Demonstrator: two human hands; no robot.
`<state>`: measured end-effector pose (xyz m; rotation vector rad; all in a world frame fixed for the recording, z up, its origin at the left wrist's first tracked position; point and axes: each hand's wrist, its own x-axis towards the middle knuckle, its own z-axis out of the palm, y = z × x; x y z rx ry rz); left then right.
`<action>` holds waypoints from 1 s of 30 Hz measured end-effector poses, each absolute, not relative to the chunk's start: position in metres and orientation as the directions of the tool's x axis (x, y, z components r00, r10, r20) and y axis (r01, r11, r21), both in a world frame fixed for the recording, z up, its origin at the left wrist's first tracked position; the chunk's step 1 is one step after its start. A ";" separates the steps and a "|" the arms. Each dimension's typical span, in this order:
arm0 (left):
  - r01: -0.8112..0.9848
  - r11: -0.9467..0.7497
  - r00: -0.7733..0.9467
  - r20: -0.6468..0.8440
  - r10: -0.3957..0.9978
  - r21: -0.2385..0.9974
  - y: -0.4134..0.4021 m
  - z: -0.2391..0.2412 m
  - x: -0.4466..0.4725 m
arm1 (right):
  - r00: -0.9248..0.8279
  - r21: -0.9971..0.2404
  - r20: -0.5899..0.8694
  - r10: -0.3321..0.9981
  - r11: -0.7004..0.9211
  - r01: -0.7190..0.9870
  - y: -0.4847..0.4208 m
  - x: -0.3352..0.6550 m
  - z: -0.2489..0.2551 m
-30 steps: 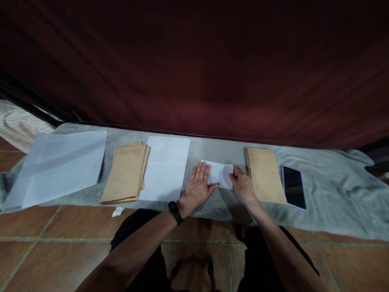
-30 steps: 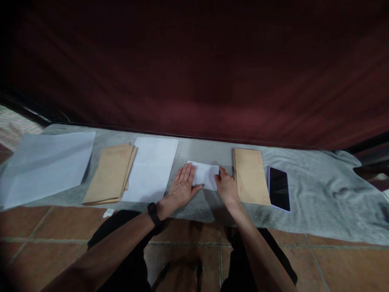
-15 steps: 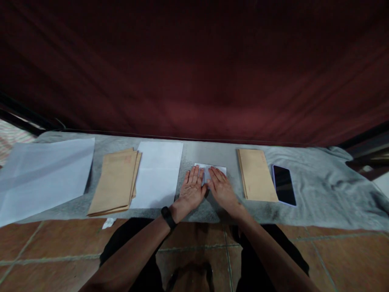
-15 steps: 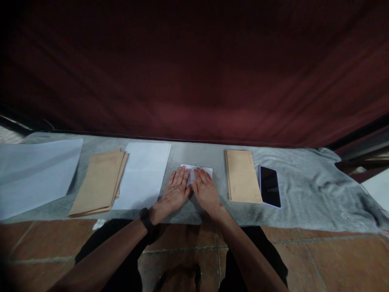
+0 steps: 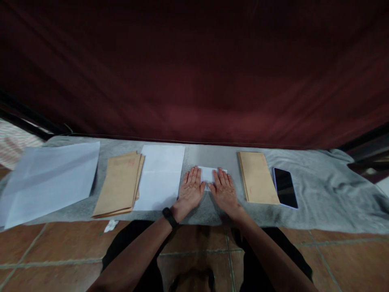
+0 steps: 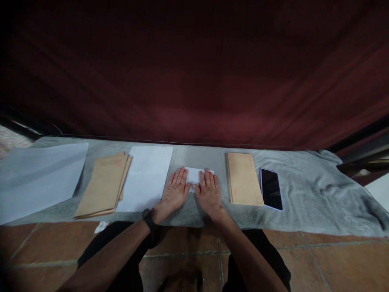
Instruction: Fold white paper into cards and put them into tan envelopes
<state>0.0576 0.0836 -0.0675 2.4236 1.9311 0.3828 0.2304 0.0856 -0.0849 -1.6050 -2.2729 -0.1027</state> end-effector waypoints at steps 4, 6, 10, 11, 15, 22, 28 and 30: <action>0.971 -0.173 0.143 0.177 0.974 0.165 0.079 -0.067 0.061 | -0.266 -0.128 0.344 0.900 0.326 0.937 0.085 0.234 -0.087; 0.975 -0.158 0.129 0.180 0.975 0.158 0.078 -0.062 0.057 | -0.265 -0.129 0.348 0.899 0.326 0.937 0.086 0.236 -0.088; 0.982 0.006 -0.045 0.203 0.978 0.188 0.085 -0.037 0.011 | -0.267 -0.144 0.350 0.898 0.333 0.932 0.087 0.237 -0.092; 0.971 0.108 -0.152 0.205 0.967 0.214 0.087 -0.029 -0.010 | -0.263 -0.153 0.351 0.899 0.332 0.931 0.087 0.237 -0.093; 0.852 0.422 -0.489 0.188 0.851 0.309 0.076 -0.007 -0.105 | -0.241 -0.199 0.353 0.904 0.325 0.925 0.088 0.236 -0.094; 0.717 0.652 -0.671 -0.011 0.741 0.247 0.013 -0.010 -0.183 | -0.229 -0.242 0.297 0.927 0.305 0.921 0.089 0.235 -0.092; 0.681 0.683 -0.722 0.087 0.686 0.265 0.000 -0.004 -0.179 | -0.235 -0.227 0.293 0.927 0.307 0.924 0.090 0.235 -0.093; 0.586 0.695 -0.793 0.116 0.598 0.417 -0.005 0.000 -0.183 | -0.234 -0.216 0.294 0.927 0.303 0.928 0.090 0.235 -0.092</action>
